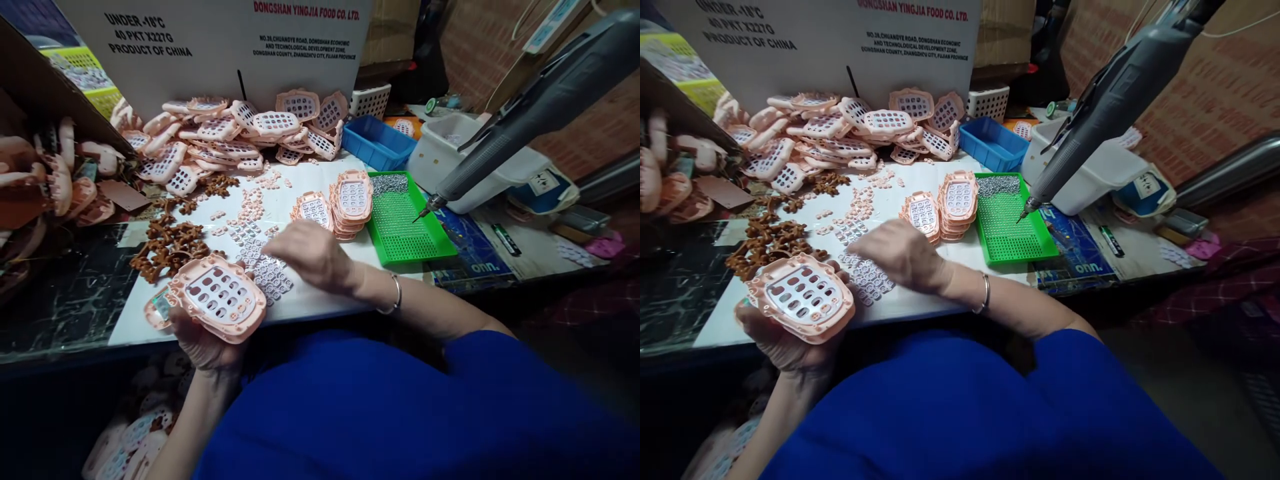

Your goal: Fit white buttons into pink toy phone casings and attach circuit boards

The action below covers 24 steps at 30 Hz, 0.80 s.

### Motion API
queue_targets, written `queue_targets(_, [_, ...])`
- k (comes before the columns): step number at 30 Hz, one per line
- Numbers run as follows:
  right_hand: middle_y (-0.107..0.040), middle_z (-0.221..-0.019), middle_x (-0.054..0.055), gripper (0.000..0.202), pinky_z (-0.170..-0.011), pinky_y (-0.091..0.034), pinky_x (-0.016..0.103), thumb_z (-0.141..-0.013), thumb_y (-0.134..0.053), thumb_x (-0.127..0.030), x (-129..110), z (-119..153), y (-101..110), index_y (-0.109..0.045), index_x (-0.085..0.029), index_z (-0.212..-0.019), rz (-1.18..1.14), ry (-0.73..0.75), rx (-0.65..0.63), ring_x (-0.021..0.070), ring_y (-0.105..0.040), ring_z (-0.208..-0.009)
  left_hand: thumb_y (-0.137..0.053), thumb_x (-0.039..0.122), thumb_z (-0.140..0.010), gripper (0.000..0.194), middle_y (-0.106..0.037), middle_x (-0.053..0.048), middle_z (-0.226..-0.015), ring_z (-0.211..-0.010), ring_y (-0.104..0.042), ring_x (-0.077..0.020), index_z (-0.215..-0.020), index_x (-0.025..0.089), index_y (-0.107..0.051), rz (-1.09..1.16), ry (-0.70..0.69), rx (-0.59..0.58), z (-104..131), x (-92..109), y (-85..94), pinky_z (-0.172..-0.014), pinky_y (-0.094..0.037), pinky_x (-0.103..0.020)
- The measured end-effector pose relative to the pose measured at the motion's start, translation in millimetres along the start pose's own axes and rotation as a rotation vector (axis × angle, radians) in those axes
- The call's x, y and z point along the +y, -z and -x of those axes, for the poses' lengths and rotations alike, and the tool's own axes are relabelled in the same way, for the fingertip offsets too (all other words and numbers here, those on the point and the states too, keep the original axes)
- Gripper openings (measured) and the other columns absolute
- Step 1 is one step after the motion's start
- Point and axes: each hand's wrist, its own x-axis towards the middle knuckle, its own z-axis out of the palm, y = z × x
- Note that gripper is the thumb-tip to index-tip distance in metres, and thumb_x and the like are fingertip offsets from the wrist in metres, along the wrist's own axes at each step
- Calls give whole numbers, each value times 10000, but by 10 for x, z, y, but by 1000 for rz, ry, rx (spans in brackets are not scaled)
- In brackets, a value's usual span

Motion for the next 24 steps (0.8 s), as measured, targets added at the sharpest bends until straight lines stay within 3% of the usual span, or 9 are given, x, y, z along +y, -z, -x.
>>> queue_targets(4, [-712, -923, 56, 227, -726, -366, 317, -932, -455, -140, 323, -318, -11, -676, -167, -981, 196, -323, -499, 158, -595, -823, -806, 690, -341, 850, -703, -38, -1110, -1043, -648, -322, -1116, 373, -659, 14, 31, -6, -66, 38, 9, -601, -592, -318])
queue_targets(8, [-703, -948, 57, 229, -716, -310, 299, -907, -472, -114, 345, -427, -44, -677, -174, -990, 187, -354, -760, 143, -582, -820, -812, 653, -395, 787, -672, -31, -1190, -1077, -632, -316, -1103, 342, -664, 28, -40, 3, -92, 55, 53, -592, -596, -317])
queue_targets(14, [-677, -1033, 124, 289, -726, -318, 306, -906, -565, -351, 181, -306, -88, -659, -105, -1027, 134, -310, -822, 207, -583, -940, -846, 569, -402, 787, -644, -30, -1248, -1096, -624, -293, -1112, 292, -649, 69, -59, 33, -115, 65, 155, -645, -600, -300])
queue_targets(19, [-672, -1053, 146, 240, -718, -325, 313, -928, -520, -242, 138, -354, -30, -657, -78, -1036, 160, -321, -897, 212, -592, -943, -873, 518, -403, 796, -655, -43, -1230, -1192, -565, -318, -1125, 277, -639, 106, -56, -31, -109, 60, 134, -750, -594, -317])
queue_targets(24, [-672, -1038, 118, 263, -698, -304, 307, -920, -439, -113, 225, -443, 51, -648, -117, -1079, 177, -327, -817, 172, -584, -883, -858, 550, -407, 851, -651, -65, -1239, -1211, -545, -353, -1181, 293, -613, 107, -11, -32, -97, 35, 99, -763, -596, -382])
